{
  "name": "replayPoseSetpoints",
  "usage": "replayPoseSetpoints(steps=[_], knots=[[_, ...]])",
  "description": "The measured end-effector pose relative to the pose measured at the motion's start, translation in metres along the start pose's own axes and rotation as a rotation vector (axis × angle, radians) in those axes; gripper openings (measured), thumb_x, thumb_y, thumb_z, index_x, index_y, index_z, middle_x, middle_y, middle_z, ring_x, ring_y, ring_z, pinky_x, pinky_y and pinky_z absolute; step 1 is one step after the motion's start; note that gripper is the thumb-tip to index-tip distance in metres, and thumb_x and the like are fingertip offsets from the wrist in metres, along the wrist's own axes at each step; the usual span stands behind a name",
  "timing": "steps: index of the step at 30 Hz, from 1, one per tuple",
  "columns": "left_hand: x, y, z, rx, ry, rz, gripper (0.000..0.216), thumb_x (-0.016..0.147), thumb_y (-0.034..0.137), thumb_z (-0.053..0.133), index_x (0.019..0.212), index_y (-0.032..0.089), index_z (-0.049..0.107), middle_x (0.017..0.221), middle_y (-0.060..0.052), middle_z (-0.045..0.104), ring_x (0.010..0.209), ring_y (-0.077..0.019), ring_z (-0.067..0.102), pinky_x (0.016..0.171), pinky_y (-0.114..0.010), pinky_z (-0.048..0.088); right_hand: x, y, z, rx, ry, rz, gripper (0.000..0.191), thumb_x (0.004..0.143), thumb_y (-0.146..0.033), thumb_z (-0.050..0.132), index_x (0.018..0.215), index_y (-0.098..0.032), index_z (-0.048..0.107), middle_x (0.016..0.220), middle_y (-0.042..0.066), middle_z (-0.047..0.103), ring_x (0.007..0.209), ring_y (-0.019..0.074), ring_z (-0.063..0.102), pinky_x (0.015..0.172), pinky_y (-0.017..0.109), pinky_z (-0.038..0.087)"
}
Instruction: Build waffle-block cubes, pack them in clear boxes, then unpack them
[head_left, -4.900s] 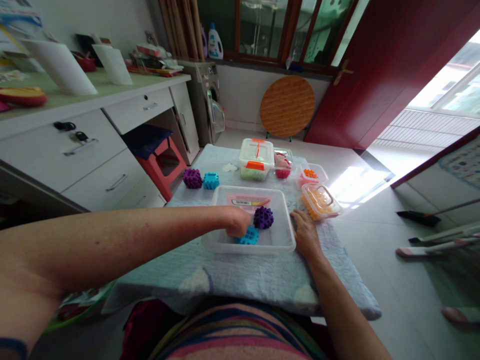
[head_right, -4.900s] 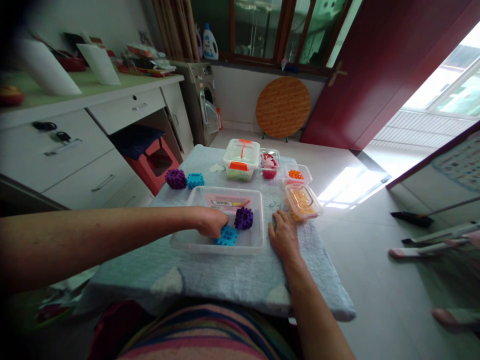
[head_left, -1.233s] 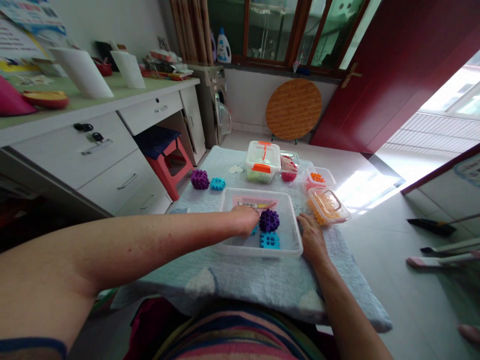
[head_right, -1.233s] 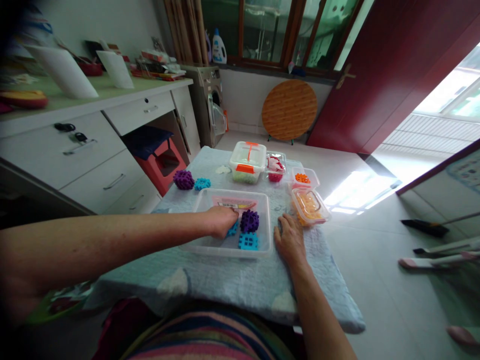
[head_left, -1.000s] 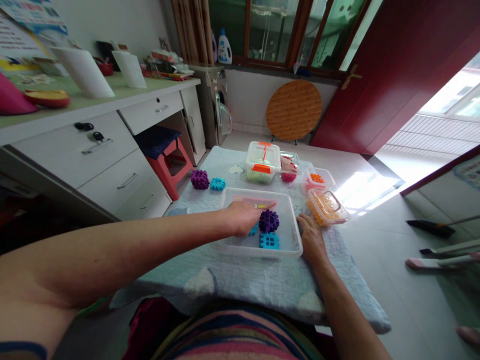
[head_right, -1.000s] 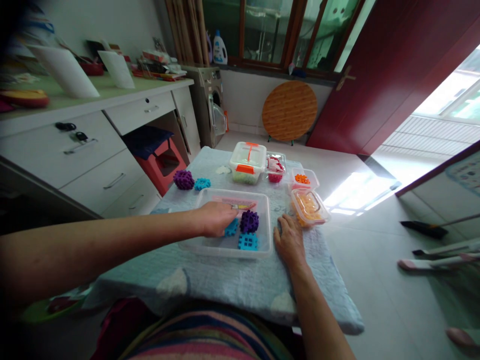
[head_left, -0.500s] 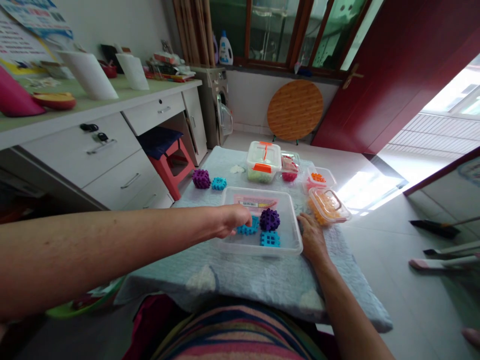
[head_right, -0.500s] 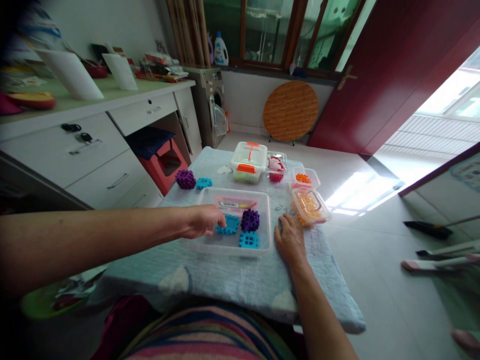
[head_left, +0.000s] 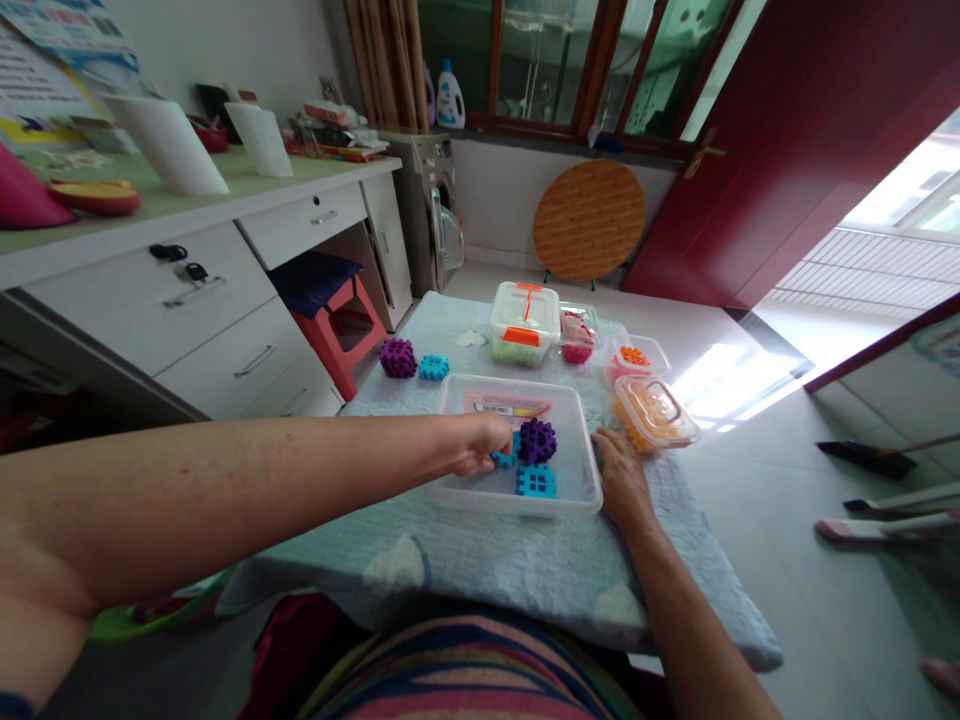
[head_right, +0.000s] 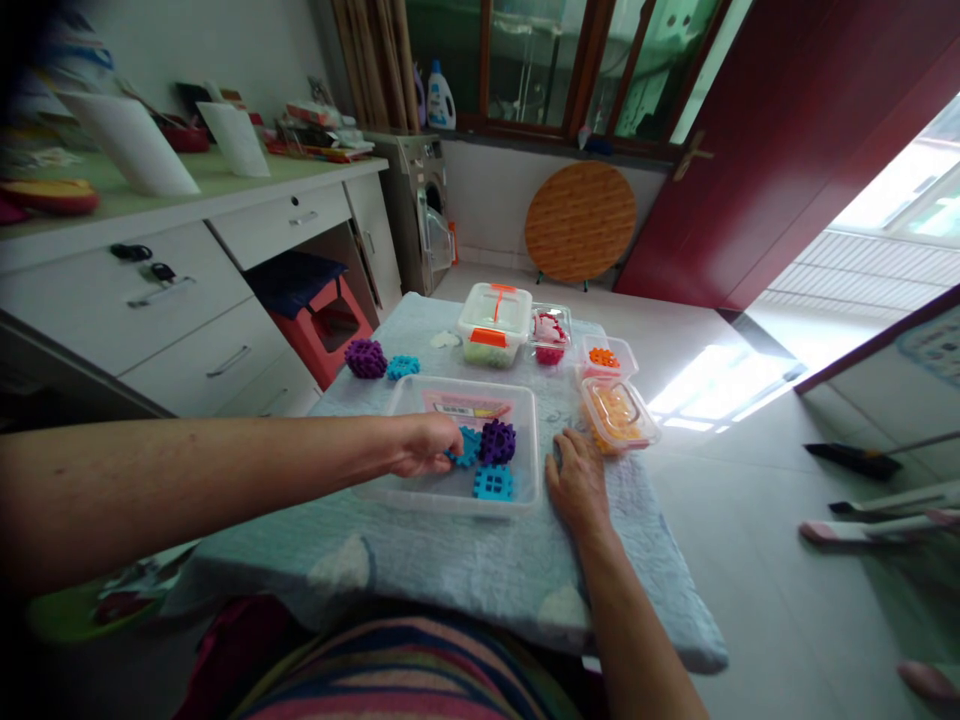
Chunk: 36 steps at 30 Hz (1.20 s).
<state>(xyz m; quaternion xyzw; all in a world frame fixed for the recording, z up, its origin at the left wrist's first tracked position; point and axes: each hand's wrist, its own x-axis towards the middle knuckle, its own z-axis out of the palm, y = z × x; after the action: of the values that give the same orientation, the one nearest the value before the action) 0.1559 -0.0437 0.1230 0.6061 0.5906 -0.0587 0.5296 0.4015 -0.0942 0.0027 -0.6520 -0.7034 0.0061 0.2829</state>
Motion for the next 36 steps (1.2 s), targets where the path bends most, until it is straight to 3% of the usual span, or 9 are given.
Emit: replayPoseSetpoints(steps=[5, 8, 11, 14, 16, 22, 29, 32, 36], knots=[[-0.008, -0.007, -0.006, 0.116, 0.026, 0.059, 0.048, 0.081, 0.017, 0.046, 0.128, 0.022, 0.05, 0.102, -0.008, 0.068, 0.086, -0.0153, 0.063, 0.066, -0.022, 0.051, -0.001, -0.001, 0.0, -0.001, 0.012, 0.006, 0.038, 0.085, -0.03, 0.048, 0.115, -0.014, 0.065, 0.125, 0.018, 0.062, 0.117, 0.0307, 0.056, 0.105, 0.05, 0.042], [-0.025, -0.007, -0.015, 0.178, 0.056, 0.08, 0.044, 0.074, 0.018, 0.05, 0.116, 0.021, 0.061, 0.105, -0.008, 0.07, 0.087, -0.0187, 0.064, 0.067, -0.026, 0.051, -0.001, -0.001, 0.0, 0.005, 0.01, 0.001, 0.038, 0.085, -0.029, 0.048, 0.115, -0.014, 0.065, 0.125, 0.018, 0.062, 0.117, 0.0305, 0.056, 0.104, 0.05, 0.042], [-0.04, -0.001, -0.021, 0.358, -0.089, 0.21, 0.032, 0.067, 0.014, 0.052, 0.091, 0.021, 0.071, 0.09, -0.003, 0.073, 0.083, -0.0199, 0.064, 0.067, -0.026, 0.049, -0.001, -0.001, -0.001, 0.008, 0.01, 0.005, 0.038, 0.084, -0.029, 0.048, 0.115, -0.015, 0.065, 0.124, 0.018, 0.062, 0.117, 0.0308, 0.055, 0.104, 0.05, 0.042], [-0.042, 0.005, -0.02, 0.565, -0.278, 0.375, 0.03, 0.059, 0.007, 0.05, 0.074, 0.022, 0.071, 0.079, 0.0, 0.072, 0.079, -0.0192, 0.063, 0.068, -0.025, 0.048, 0.0, -0.002, -0.001, 0.001, 0.005, 0.007, 0.038, 0.084, -0.029, 0.048, 0.115, -0.014, 0.066, 0.124, 0.018, 0.062, 0.117, 0.0311, 0.056, 0.104, 0.05, 0.042], [-0.036, 0.009, -0.016, 0.66, -0.327, 0.45, 0.029, 0.056, 0.005, 0.05, 0.068, 0.022, 0.069, 0.078, -0.001, 0.073, 0.078, -0.0199, 0.063, 0.07, -0.026, 0.048, 0.0, -0.003, -0.002, -0.009, 0.001, 0.011, 0.039, 0.084, -0.029, 0.048, 0.115, -0.013, 0.065, 0.124, 0.019, 0.062, 0.117, 0.0311, 0.056, 0.104, 0.05, 0.043], [-0.018, 0.013, -0.007, 0.731, -0.216, 0.433, 0.023, 0.058, 0.01, 0.055, 0.072, 0.021, 0.071, 0.08, -0.009, 0.074, 0.081, -0.0257, 0.065, 0.076, -0.032, 0.049, 0.0, -0.003, -0.002, -0.026, -0.006, 0.008, 0.039, 0.085, -0.029, 0.047, 0.114, -0.011, 0.065, 0.124, 0.02, 0.063, 0.116, 0.0309, 0.057, 0.104, 0.049, 0.043], [-0.026, 0.016, -0.011, 0.796, -0.239, 0.432, 0.026, 0.061, 0.007, 0.05, 0.075, 0.017, 0.069, 0.072, -0.003, 0.068, 0.066, -0.0174, 0.056, 0.055, -0.024, 0.04, 0.0, -0.001, -0.002, -0.008, -0.008, 0.001, 0.038, 0.086, -0.029, 0.048, 0.115, -0.012, 0.065, 0.125, 0.019, 0.062, 0.119, 0.0314, 0.054, 0.106, 0.05, 0.041], [-0.03, 0.018, -0.015, 0.828, -0.282, 0.449, 0.028, 0.062, 0.005, 0.049, 0.076, 0.016, 0.07, 0.071, -0.001, 0.067, 0.066, -0.0151, 0.055, 0.054, -0.022, 0.038, 0.0, -0.001, -0.002, -0.011, -0.005, -0.006, 0.037, 0.086, -0.029, 0.047, 0.115, -0.013, 0.065, 0.125, 0.019, 0.062, 0.118, 0.0313, 0.055, 0.105, 0.051, 0.042], [-0.033, 0.02, -0.017, 0.947, -0.346, 0.471, 0.035, 0.068, 0.003, 0.047, 0.089, 0.014, 0.073, 0.087, -0.004, 0.073, 0.074, -0.0155, 0.059, 0.061, -0.022, 0.042, -0.001, -0.002, -0.002, -0.018, -0.002, -0.004, 0.038, 0.085, -0.028, 0.047, 0.113, -0.011, 0.066, 0.124, 0.02, 0.062, 0.117, 0.0319, 0.056, 0.104, 0.051, 0.042]])
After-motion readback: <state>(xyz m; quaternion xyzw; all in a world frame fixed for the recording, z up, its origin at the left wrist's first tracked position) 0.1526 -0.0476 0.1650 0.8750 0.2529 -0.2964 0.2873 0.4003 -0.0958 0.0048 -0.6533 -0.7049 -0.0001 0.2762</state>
